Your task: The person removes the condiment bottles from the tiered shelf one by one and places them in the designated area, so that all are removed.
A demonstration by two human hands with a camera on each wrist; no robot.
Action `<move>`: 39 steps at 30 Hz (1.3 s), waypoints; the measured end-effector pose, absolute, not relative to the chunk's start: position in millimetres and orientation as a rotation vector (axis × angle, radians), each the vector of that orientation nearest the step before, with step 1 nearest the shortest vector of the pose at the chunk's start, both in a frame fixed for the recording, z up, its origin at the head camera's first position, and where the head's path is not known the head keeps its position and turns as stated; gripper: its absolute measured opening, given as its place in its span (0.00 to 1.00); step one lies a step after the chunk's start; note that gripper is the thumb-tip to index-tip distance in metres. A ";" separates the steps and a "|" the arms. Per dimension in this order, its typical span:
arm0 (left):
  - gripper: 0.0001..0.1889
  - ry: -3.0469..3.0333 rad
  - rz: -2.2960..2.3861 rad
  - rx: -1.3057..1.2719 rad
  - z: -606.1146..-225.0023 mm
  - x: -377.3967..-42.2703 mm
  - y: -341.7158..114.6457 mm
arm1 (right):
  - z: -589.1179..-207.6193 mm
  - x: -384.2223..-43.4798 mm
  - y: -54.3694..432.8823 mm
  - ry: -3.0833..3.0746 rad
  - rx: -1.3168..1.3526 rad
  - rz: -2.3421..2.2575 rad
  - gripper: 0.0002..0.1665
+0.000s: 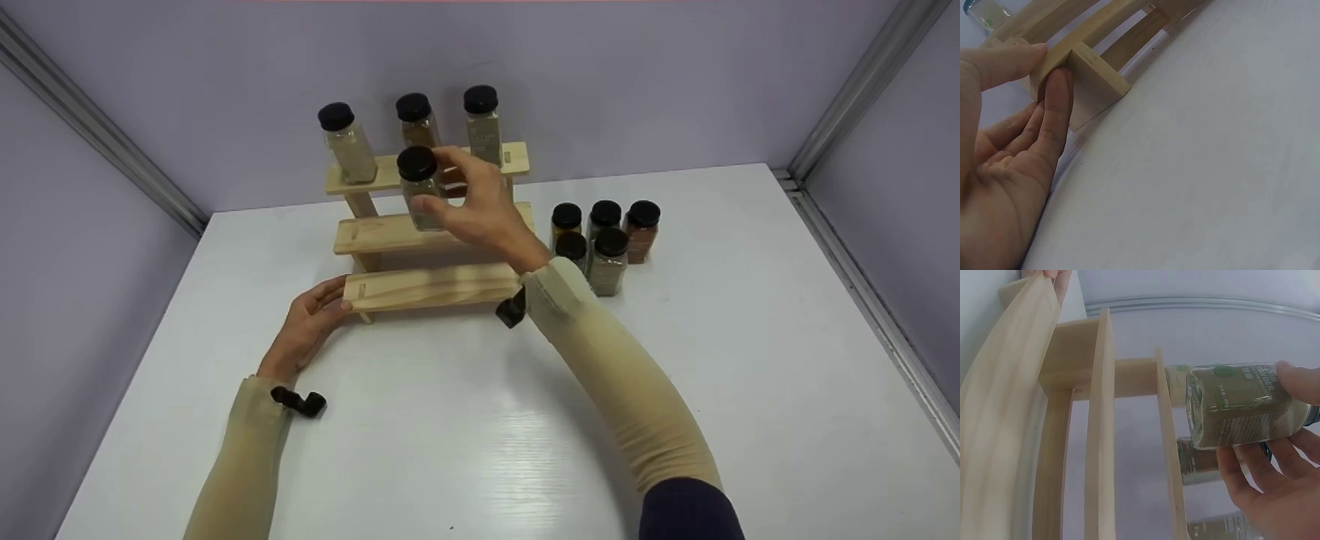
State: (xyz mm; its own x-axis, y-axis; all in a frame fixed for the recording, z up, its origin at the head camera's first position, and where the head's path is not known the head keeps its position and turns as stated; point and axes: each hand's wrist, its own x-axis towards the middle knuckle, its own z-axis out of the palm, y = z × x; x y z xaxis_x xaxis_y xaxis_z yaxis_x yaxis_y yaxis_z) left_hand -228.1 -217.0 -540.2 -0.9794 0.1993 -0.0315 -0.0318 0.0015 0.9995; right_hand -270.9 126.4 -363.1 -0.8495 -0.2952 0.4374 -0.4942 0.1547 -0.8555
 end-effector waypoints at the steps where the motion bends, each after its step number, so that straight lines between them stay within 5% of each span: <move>1: 0.32 2.093 2.104 0.184 -539.8 -228.4 -216.8 | -363.0 -269.7 130.0 -2.253 0.779 1.770 0.29; 39: 0.34 2.000 2.158 0.144 -539.9 -226.1 -214.6 | -360.8 -242.3 256.5 -2.325 0.527 1.634 0.30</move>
State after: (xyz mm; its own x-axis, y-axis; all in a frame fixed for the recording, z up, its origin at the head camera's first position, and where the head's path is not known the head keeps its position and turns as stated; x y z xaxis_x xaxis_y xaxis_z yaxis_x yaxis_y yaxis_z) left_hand -226.1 -214.6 -539.9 -0.9762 0.2083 -0.0610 -0.0766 -0.0677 0.9948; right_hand -242.3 256.5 -360.8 -0.9032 -0.1480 0.4029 -0.4292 0.3057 -0.8499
